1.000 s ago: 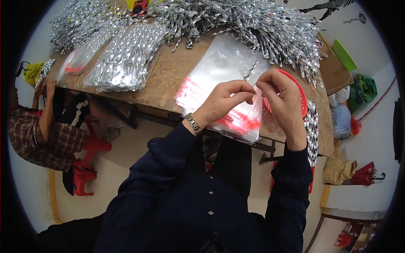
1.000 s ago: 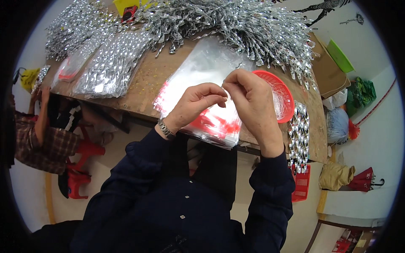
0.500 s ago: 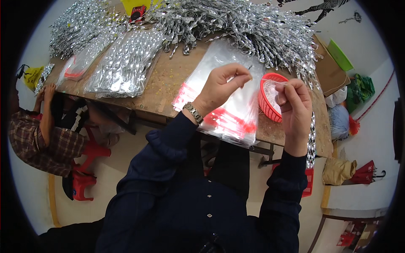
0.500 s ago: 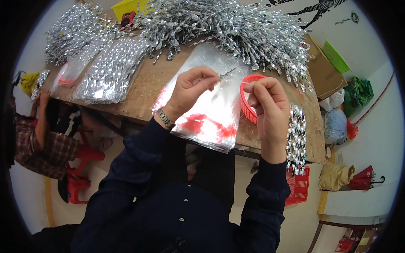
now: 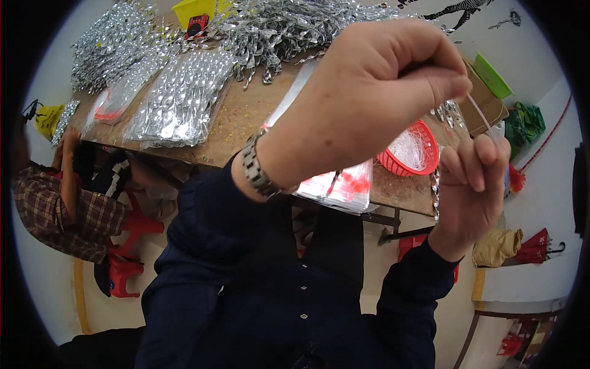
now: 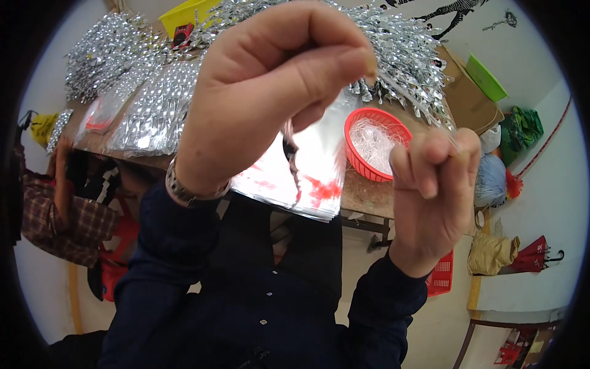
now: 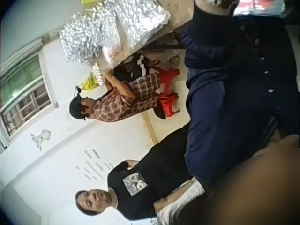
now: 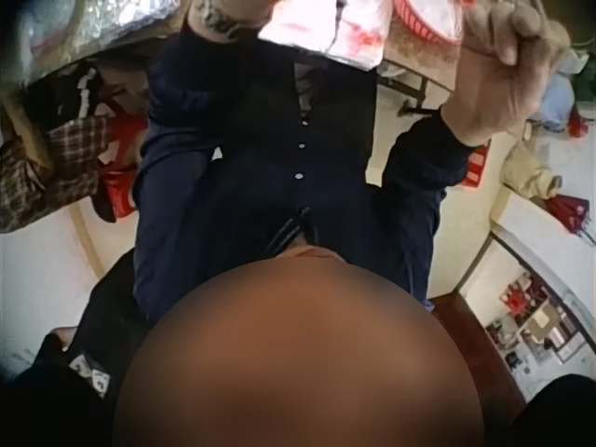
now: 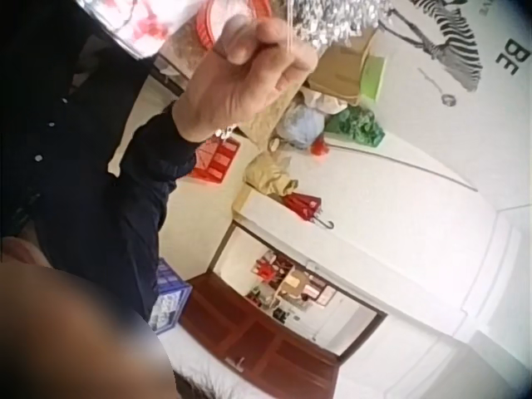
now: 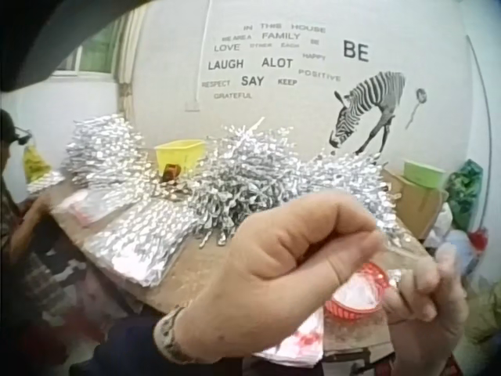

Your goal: Packing silver spiral Christmas ornaments into individual plastic bags at a factory workbench.

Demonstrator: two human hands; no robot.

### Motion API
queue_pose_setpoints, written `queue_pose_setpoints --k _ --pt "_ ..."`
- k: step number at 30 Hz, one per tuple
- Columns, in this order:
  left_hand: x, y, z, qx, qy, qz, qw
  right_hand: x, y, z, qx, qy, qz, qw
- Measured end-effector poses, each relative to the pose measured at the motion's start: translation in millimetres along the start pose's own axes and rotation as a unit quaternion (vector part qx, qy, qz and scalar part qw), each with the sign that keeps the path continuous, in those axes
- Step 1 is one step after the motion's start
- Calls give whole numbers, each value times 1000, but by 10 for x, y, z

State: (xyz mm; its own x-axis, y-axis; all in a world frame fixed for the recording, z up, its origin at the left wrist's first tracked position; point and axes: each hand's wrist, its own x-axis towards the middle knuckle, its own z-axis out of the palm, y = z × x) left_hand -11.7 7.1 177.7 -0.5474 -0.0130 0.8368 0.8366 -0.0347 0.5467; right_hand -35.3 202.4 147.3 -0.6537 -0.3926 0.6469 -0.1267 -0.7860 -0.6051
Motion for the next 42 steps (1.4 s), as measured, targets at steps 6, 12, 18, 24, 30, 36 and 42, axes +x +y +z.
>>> queue_pose_setpoints --k 6,12,18,24,30,36,42 --pt "-279 290 -14 -82 -13 -172 982 -105 -27 114 49 -20 13 999" --pt "-151 485 -44 -119 -46 -228 965 -138 -86 142 51 -52 4 997" --pt "-438 137 -24 -120 -32 -322 939 -150 33 118 53 -18 14 998" --pt "-913 -318 -22 -195 57 -417 886 -347 453 -83 -23 65 49 996" --pt "-1145 -505 -48 -185 107 -435 875 -540 715 -174 -114 115 81 983" --pt "-1209 -598 -31 -62 63 -380 921 -516 719 -207 -390 32 22 920" --pt "-1275 -631 -19 -56 61 -379 922 -439 645 -172 -671 -91 -56 734"
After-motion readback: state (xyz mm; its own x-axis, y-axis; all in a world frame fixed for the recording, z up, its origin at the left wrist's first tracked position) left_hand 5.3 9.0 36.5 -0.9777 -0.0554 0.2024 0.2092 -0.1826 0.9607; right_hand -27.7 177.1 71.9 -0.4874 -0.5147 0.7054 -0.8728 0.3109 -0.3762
